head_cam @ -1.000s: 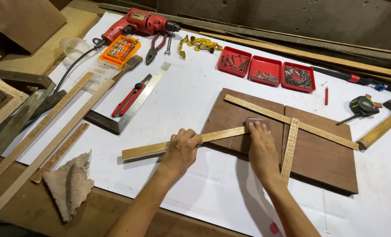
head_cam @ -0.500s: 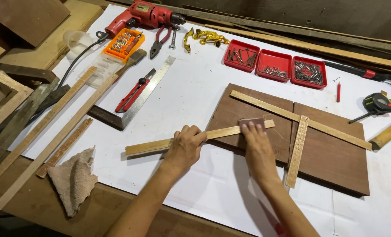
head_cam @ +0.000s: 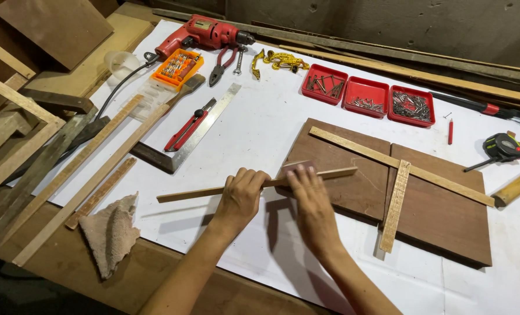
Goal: Measuring, aligning, and sanding wood strips on a workbench.
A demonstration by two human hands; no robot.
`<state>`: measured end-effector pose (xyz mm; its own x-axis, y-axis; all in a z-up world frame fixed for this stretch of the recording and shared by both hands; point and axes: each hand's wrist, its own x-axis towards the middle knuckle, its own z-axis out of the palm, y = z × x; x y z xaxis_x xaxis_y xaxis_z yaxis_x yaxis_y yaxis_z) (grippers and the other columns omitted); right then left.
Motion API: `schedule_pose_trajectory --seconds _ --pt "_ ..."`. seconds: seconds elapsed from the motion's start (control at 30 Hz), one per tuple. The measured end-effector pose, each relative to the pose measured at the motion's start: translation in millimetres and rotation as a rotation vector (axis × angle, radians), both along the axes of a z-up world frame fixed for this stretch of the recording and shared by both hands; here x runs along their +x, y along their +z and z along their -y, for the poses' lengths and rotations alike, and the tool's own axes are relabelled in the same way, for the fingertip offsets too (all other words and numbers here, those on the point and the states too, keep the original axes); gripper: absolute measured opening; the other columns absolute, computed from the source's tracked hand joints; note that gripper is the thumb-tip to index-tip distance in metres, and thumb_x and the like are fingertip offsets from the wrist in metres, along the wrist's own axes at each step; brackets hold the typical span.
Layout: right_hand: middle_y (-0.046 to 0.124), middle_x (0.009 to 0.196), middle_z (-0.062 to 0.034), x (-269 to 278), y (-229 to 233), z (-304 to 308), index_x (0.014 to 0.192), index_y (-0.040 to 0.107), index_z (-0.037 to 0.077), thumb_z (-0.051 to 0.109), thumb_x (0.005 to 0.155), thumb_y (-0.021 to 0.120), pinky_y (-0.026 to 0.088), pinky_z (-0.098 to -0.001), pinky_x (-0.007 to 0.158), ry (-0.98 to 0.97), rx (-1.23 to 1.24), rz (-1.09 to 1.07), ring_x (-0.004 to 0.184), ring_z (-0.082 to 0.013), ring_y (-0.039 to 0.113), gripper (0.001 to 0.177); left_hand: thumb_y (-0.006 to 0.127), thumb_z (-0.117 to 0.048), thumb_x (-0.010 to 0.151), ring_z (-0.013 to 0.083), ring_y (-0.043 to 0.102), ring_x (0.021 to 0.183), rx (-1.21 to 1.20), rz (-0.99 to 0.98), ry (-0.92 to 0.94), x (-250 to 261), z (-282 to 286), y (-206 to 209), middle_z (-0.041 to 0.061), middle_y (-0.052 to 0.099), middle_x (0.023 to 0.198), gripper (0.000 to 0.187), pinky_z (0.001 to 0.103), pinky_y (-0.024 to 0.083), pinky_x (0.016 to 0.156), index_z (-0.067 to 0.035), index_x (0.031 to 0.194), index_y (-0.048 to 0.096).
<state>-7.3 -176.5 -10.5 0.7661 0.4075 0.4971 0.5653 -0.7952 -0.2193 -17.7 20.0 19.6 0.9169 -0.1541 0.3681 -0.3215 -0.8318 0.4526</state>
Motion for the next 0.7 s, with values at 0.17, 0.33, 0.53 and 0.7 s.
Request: schedule_pose_trajectory --seconds 0.17,0.33,0.53,0.7 --pt "0.041 0.157 -0.0178 -5 -11 -26 0.151 0.042 0.003 -0.002 0.091 0.057 0.024 -0.0503 0.125 0.084 -0.049 -0.064 0.148 -0.0331 0.034 0.062 0.059 0.005 0.091 0.0217 0.063 0.085 0.007 0.104 0.044 -4 -5 -21 0.003 0.07 0.085 0.017 0.04 0.048 0.072 -0.009 0.098 0.066" --pt "0.043 0.157 -0.0183 15 -20 8 0.15 0.044 0.002 -0.005 0.096 0.052 0.027 -0.0485 0.124 0.034 -0.094 -0.014 0.147 -0.0327 0.039 0.055 0.063 0.001 0.094 0.0223 0.061 0.079 -0.053 0.074 0.031 -7 -4 -15 0.003 0.07 0.078 0.011 0.039 0.048 0.069 -0.008 0.096 0.069" --pt "0.049 0.154 -0.0185 44 -20 61 0.147 0.05 0.004 -0.011 0.102 0.037 0.027 -0.0456 0.124 -0.147 -0.122 -0.011 0.145 -0.0336 0.043 0.049 0.063 0.002 0.092 0.0207 0.061 0.08 -0.067 0.109 0.051 -6 -1 -19 0.002 0.071 0.078 0.013 0.037 0.049 0.069 -0.007 0.094 0.071" --pt "0.048 0.155 -0.0178 21 7 30 0.147 0.051 0.005 -0.009 0.099 0.042 0.025 -0.0465 0.127 -0.129 -0.061 -0.028 0.147 -0.0315 0.04 0.051 0.065 0.001 0.093 0.02 0.061 0.078 -0.067 0.074 0.067 -5 -1 -22 0.003 0.07 0.077 0.011 0.037 0.047 0.065 -0.008 0.093 0.071"
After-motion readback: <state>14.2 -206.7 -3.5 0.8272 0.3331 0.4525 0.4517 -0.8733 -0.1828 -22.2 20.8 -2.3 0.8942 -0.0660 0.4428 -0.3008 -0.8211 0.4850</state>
